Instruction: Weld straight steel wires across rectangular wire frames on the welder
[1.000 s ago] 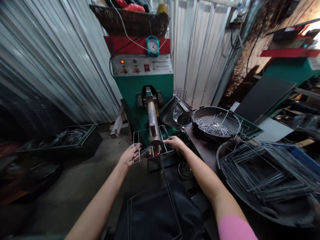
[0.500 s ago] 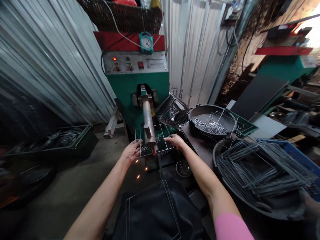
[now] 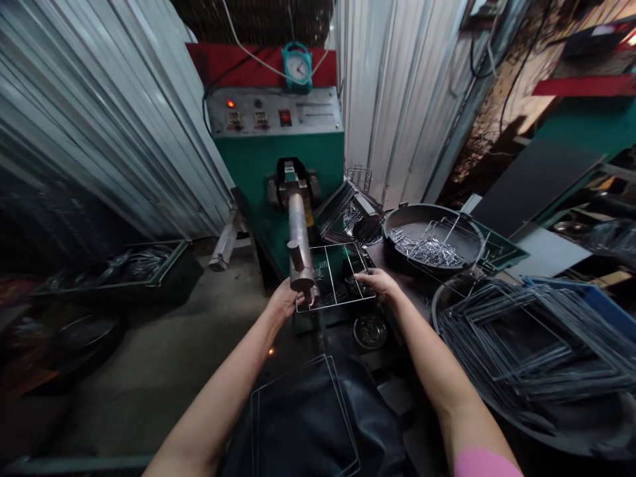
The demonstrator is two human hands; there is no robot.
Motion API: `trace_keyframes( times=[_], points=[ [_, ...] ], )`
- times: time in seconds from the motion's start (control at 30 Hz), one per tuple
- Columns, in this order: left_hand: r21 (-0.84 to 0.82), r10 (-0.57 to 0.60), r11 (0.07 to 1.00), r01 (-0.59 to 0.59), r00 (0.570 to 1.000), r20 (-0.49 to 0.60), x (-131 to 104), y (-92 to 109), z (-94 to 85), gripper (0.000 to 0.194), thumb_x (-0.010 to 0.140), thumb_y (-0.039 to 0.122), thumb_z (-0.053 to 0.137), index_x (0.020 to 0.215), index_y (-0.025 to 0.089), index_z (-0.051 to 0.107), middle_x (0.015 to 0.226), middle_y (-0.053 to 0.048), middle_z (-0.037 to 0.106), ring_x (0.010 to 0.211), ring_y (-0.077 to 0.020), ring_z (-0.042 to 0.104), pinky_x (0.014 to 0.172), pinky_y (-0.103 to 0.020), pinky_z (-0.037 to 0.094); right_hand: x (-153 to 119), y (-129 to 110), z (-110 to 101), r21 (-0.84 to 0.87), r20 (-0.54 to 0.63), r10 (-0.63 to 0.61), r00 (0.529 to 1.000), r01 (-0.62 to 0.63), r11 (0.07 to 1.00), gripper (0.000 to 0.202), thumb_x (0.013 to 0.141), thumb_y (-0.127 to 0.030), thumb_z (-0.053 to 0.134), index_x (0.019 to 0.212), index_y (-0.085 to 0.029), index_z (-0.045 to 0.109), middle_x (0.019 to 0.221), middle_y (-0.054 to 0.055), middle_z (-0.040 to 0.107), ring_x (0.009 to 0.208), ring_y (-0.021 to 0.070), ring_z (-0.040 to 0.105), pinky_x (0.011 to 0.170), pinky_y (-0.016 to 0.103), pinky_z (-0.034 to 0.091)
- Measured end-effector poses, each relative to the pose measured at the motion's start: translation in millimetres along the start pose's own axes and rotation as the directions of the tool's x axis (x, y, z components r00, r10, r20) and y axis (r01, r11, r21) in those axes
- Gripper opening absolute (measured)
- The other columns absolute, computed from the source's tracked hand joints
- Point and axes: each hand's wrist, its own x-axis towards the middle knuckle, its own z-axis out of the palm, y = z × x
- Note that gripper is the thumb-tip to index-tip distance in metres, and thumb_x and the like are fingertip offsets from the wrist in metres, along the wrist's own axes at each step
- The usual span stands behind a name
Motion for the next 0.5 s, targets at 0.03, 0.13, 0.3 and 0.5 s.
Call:
trace_keyframes(
  times=[0.03,0.13,0.3,0.5],
  points=[
    [0.000,-0.003,1.000,0.003,1.000,-0.008,1,0,1.9,0.036,0.052,0.033,0.072,0.065,0.017,0.042,0.041,0.011,0.033,0.031,-0.0004,0.026,0.032,-0.014,0.014,1,0,-1,-0.001,-0.013,0.001,1.000,-0.001,1.000,0.030,0.052,-0.030,0.074,0.061,-0.014,0.050,0.042,-0.006,0.048,0.029,0.0020,0.034,0.029,0.015,0.019],
    [-0.011,-0.012,1.000,0.011,1.000,-0.026,3,2,6.1,0.036,0.051,0.029,0.073,0.063,0.017,0.042,0.040,0.011,0.031,0.032,-0.0004,0.027,0.033,-0.015,0.015,3,-3,0,-0.010,-0.040,-0.007,0.999,0.007,1.000,0.027,0.056,-0.028,0.073,0.061,-0.014,0.050,0.041,-0.006,0.047,0.029,0.0026,0.034,0.028,0.016,0.022],
    [-0.019,-0.026,0.999,0.026,1.000,-0.012,6,7,7.2,0.036,0.051,0.028,0.073,0.059,0.017,0.040,0.039,0.011,0.031,0.031,-0.0003,0.025,0.033,-0.015,0.015,6,-5,4,-0.013,-0.060,-0.008,0.998,0.008,1.000,0.023,0.059,-0.025,0.072,0.063,-0.014,0.052,0.044,-0.002,0.052,0.033,0.0059,0.041,0.030,0.018,0.028],
    [-0.040,-0.074,0.996,0.074,0.997,0.009,11,6,7.0,0.034,0.053,0.027,0.071,0.056,0.016,0.039,0.038,0.010,0.032,0.031,-0.0002,0.024,0.033,-0.016,0.013,7,-6,5,-0.030,-0.086,-0.007,0.996,0.005,1.000,0.022,0.059,-0.024,0.071,0.062,-0.013,0.052,0.044,-0.004,0.049,0.032,0.0041,0.037,0.030,0.017,0.025]
  ],
)
